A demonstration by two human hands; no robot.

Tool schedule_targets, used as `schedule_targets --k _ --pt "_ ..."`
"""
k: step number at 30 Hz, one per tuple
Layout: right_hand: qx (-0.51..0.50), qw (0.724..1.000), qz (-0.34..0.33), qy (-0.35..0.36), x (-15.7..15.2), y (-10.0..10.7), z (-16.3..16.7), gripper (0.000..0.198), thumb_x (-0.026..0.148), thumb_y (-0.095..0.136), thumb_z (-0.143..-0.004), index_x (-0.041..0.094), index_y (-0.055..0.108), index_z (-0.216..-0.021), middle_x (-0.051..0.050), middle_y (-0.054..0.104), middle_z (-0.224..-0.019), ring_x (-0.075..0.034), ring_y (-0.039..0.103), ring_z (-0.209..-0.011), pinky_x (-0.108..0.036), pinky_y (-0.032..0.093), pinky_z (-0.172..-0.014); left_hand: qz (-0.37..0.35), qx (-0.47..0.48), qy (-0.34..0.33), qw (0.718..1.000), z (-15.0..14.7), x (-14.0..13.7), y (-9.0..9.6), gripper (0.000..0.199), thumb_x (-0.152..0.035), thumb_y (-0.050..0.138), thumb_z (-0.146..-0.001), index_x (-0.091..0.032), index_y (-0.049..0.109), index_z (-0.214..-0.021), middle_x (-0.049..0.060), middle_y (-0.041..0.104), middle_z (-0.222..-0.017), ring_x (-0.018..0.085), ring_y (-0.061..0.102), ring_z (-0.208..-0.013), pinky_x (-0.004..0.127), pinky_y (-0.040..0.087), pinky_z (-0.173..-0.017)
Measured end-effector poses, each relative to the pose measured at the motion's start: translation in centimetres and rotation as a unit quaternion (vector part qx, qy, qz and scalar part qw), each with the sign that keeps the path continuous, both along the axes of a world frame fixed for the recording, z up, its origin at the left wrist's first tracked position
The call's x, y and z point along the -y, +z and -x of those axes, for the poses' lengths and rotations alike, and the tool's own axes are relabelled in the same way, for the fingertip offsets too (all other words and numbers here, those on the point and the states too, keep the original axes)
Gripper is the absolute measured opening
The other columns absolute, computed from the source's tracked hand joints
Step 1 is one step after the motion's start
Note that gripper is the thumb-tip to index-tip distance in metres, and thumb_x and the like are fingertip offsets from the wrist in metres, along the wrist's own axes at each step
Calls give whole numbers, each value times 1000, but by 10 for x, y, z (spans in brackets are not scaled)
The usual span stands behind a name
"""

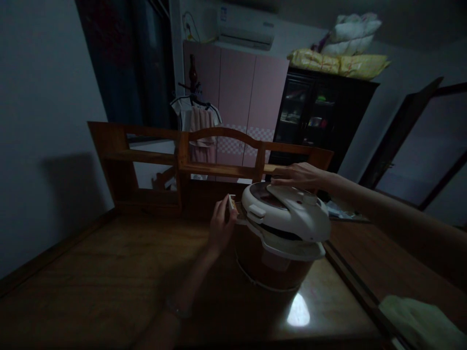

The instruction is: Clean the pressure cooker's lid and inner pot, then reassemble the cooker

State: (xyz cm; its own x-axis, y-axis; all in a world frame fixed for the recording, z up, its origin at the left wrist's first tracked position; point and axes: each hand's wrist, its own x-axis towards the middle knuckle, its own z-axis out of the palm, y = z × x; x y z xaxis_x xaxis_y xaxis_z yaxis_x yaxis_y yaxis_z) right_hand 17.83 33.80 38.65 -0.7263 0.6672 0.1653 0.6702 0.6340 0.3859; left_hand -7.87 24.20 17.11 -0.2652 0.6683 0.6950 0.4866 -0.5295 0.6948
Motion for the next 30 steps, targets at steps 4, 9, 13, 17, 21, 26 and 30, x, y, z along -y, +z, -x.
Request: schedule_targets --k 4,9,13,17,21,26,30 --pt "17 999 -20 -39 0 -13 7 78 85 36 -90 26 64 -134 -16 73 -106 -34 69 -89 -36 44 -71 6 2 -6 1000 1 1 0 53 -47 43 -100 -23 46 -147 10 56 -136 23 54 -128 38 40 -111" --pt "9 995 -70 -73 5 -21 14 77 82 26 -94 25 70 -124 -17 74 -97 -36 70 -87 -37 43 -71 8 -2 -12 1000 2 2 1 54 -48 42 -101 -22 46 -148 11 56 -137 23 54 -127 38 40 -110" --pt "5 992 -90 -88 9 -21 18 82 83 24 -93 23 75 -115 -18 74 -90 -36 71 -84 -37 43 -69 6 -1 -6 1000 1 3 2 54 -48 42 -101 -21 46 -147 11 55 -137 22 53 -129 37 39 -111" --pt "-4 988 -108 -111 14 -24 22 88 84 21 -92 18 79 -98 -22 74 -88 -36 71 -82 -38 43 -67 3 5 0 1000 -1 2 1 55 -49 42 -101 -21 46 -147 11 56 -136 23 55 -127 38 40 -110" --pt "-19 982 -130 -135 20 -30 26 82 80 25 -94 18 79 -92 -22 75 -89 -35 71 -81 -38 42 -65 5 10 0 1000 -2 1 -2 56 -51 42 -100 -21 46 -147 13 55 -136 24 58 -125 40 44 -106" --pt "-21 982 -136 -128 24 -36 22 78 75 26 -97 17 77 -91 -21 74 -86 -34 70 -77 -37 41 -65 0 9 3 1000 -3 1 -1 55 -50 42 -100 -21 46 -147 12 55 -137 24 55 -127 40 42 -109" --pt "-19 985 -130 -115 25 -42 15 75 73 27 -98 16 75 -95 -18 74 -82 -31 69 -73 -35 39 -64 -9 13 9 1000 -5 1 0 54 -49 41 -101 -20 47 -146 13 55 -135 24 54 -127 41 40 -111"
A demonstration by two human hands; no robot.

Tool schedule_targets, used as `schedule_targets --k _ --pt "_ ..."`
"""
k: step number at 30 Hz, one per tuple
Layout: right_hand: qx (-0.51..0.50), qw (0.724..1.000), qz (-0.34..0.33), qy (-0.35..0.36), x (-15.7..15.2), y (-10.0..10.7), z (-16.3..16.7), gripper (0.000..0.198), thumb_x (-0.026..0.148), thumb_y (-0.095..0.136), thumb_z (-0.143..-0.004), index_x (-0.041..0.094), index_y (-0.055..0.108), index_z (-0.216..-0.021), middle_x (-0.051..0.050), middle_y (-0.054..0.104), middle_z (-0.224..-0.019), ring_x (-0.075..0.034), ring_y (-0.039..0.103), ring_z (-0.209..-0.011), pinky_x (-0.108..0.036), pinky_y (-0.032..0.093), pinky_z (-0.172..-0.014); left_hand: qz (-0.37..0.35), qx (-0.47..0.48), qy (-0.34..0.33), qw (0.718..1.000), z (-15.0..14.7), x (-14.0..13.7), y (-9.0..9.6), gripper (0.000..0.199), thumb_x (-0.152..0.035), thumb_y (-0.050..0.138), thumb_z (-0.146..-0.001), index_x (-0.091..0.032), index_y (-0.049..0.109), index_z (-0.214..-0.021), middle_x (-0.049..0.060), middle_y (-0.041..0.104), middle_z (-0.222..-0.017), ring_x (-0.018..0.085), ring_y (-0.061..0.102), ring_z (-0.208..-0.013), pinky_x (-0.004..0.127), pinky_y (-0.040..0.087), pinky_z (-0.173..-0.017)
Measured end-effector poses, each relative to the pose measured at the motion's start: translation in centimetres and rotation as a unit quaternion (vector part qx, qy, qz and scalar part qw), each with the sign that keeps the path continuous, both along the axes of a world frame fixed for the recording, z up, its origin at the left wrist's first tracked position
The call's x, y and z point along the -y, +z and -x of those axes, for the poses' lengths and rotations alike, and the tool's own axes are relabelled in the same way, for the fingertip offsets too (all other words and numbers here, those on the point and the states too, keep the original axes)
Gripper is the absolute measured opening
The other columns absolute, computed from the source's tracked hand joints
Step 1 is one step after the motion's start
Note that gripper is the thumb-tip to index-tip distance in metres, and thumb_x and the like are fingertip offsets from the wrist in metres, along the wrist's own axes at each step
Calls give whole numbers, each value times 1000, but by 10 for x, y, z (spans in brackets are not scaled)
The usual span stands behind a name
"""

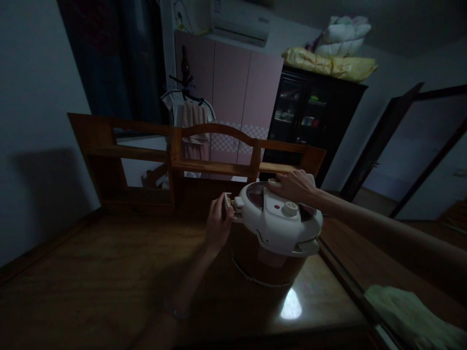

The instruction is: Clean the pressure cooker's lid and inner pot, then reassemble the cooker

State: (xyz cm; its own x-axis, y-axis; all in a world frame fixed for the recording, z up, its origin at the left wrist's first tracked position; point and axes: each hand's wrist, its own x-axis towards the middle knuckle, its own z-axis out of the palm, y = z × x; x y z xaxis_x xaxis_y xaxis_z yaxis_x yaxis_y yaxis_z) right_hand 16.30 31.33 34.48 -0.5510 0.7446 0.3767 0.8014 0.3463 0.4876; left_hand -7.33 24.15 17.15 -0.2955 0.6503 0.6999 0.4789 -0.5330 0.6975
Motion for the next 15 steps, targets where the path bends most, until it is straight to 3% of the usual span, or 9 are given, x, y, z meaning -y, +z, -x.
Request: schedule_targets --k 5,15 --pt "-1 1000 -3 15 -4 -2 -5 73 73 26 -98 16 72 -93 -15 73 -76 -27 67 -67 -32 32 -61 -5 -5 -1 1000 0 -1 1 52 -47 41 -100 -21 47 -145 12 56 -134 24 54 -127 40 39 -111" --pt "25 990 20 140 -24 1 -19 62 70 36 -96 19 71 -102 -12 75 -93 -26 69 -86 -30 26 -62 15 -15 -20 1000 4 2 5 53 -47 41 -100 -21 45 -146 12 55 -134 24 56 -125 40 40 -110"
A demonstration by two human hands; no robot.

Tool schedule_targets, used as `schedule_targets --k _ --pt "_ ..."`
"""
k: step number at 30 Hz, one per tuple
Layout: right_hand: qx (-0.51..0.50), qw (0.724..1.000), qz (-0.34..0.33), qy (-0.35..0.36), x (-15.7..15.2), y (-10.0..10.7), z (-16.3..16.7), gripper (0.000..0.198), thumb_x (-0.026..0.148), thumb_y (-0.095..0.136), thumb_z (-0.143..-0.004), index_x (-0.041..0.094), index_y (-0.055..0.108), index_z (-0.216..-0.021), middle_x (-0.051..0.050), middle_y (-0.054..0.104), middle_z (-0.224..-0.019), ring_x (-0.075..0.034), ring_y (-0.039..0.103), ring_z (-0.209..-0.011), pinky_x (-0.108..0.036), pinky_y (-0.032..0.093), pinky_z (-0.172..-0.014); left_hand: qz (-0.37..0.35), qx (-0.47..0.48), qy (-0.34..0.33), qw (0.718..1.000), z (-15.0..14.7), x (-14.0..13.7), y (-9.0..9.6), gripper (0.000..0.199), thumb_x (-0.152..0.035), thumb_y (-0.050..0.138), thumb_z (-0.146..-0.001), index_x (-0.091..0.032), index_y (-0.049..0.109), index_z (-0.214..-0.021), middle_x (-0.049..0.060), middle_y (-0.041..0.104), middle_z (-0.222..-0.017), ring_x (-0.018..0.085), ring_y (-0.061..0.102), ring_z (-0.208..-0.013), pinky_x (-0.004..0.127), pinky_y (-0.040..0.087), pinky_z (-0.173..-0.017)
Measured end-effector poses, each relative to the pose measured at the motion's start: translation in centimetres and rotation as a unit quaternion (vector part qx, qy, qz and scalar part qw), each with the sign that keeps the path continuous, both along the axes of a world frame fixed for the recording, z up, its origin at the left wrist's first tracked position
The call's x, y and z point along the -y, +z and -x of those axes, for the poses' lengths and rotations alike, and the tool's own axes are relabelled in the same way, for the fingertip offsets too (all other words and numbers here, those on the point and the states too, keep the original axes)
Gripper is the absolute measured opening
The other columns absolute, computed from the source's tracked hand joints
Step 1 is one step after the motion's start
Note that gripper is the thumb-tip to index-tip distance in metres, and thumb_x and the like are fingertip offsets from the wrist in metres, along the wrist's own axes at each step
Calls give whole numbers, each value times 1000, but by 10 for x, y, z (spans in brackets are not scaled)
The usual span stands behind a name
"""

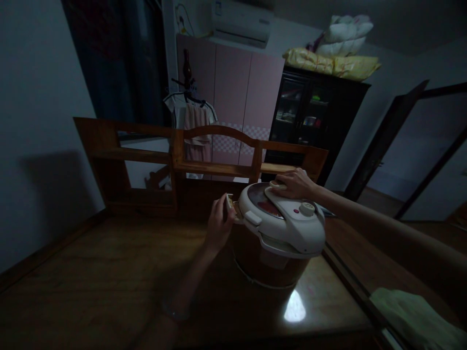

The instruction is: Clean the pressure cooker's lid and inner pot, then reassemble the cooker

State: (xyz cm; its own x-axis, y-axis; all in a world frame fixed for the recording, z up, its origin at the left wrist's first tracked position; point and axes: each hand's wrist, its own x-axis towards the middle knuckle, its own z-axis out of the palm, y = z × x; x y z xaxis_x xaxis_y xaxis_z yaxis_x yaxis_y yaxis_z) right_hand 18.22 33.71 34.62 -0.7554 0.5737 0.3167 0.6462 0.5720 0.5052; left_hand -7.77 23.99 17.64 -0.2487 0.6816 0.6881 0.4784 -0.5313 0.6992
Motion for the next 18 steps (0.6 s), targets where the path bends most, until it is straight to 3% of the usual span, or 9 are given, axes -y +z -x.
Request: schedule_targets --k 10,18 --pt "-13 1000 -12 23 -1 -2 -1 63 71 35 -96 19 71 -98 -11 74 -89 -25 68 -79 -30 20 -59 13 -2 -37 999 7 1 0 58 -50 46 -100 -26 42 -151 9 54 -140 21 55 -128 38 40 -112" --pt "-29 999 -14 22 -2 -4 -2 61 71 36 -96 20 70 -96 -10 74 -89 -25 68 -79 -30 19 -58 15 -77 -102 992 14 -1 23 49 -51 61 -92 -29 62 -136 7 59 -135 23 55 -129 38 41 -112"
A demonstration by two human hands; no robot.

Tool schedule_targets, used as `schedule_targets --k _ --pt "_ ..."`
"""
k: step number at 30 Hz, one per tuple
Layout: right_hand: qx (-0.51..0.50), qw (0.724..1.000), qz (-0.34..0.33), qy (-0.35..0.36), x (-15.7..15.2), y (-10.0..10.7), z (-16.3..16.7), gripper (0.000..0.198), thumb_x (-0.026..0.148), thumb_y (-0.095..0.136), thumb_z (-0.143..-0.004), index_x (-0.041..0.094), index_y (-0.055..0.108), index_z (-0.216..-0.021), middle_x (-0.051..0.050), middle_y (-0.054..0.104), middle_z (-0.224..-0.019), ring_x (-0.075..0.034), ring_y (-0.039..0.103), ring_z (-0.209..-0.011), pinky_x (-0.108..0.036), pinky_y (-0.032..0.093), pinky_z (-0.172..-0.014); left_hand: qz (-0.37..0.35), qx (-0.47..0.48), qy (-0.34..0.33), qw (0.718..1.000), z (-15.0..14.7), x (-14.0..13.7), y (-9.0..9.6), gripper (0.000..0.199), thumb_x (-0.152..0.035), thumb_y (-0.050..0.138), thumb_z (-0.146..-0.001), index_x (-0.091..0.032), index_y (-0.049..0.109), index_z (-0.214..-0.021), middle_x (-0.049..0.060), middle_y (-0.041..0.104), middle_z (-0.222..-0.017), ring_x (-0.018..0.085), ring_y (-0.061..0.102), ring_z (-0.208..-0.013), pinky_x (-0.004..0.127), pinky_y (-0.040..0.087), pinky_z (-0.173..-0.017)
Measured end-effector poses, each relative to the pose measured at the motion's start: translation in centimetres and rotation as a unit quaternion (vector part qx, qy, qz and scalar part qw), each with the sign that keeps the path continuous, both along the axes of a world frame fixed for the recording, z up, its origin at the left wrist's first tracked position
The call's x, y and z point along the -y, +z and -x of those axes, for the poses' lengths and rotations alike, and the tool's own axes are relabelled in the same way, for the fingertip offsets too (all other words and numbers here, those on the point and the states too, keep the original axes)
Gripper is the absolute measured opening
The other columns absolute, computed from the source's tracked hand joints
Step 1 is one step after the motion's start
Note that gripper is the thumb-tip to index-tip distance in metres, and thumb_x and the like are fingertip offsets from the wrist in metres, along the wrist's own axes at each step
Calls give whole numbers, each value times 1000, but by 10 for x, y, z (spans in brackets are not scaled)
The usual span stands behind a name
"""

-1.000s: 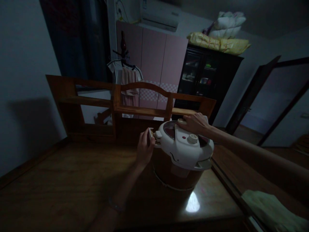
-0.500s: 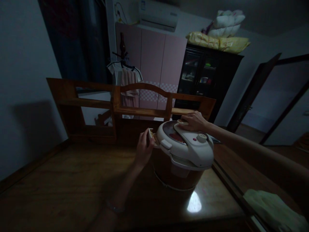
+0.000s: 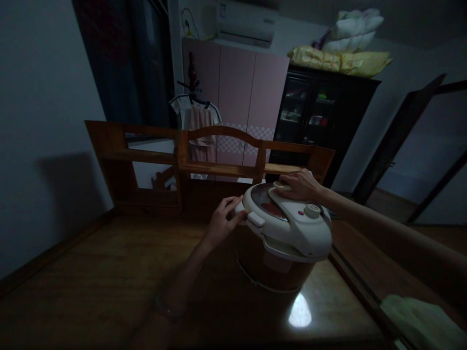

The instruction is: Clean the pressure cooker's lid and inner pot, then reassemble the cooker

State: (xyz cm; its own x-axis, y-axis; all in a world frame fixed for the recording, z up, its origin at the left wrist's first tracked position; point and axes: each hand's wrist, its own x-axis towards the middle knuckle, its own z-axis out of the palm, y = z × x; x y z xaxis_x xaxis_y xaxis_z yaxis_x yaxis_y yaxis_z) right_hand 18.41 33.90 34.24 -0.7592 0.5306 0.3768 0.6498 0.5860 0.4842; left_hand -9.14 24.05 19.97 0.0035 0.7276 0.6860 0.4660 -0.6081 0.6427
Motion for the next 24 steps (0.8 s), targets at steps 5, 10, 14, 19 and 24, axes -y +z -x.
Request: schedule_targets --k 5,10,14,19,24 --pt "2 1000 6 5 1 0 1 60 69 37 -97 19 69 -96 -10 74 -88 -26 68 -80 -30 23 -60 44 0 -4 999 7 -2 11 57 -52 72 -83 -26 63 -133 8 64 -132 25 59 -124 41 45 -109" --pt "6 1000 11 1 3 2 3 60 69 36 -98 19 69 -99 -11 73 -88 -27 67 -79 -31 22 -60 93 -3 -5 996 13 -8 20 56 -50 81 -74 -22 70 -121 9 68 -122 27 64 -115 41 51 -101" --pt "29 999 37 1 9 8 4 66 74 35 -97 18 69 -106 -12 73 -87 -26 66 -74 -31 21 -59 106 -7 -12 994 13 -8 21 59 -52 80 -73 -23 69 -123 9 68 -126 27 64 -118 41 49 -104" --pt "3 999 50 17 18 23 -8 63 69 28 -102 25 60 -134 -12 67 -125 -27 66 -94 -31 34 -67 108 17 -4 994 4 2 9 68 -59 69 -83 -25 58 -140 10 51 -152 28 44 -144 46 28 -122" --pt "-330 929 84 -147 8 20 -59 61 67 35 -100 23 63 -132 -13 63 -132 -33 59 -116 -34 41 -79 161 167 22 972 -1 7 -6 68 -68 51 -90 -21 56 -140 12 45 -157 29 33 -150 46 25 -123"
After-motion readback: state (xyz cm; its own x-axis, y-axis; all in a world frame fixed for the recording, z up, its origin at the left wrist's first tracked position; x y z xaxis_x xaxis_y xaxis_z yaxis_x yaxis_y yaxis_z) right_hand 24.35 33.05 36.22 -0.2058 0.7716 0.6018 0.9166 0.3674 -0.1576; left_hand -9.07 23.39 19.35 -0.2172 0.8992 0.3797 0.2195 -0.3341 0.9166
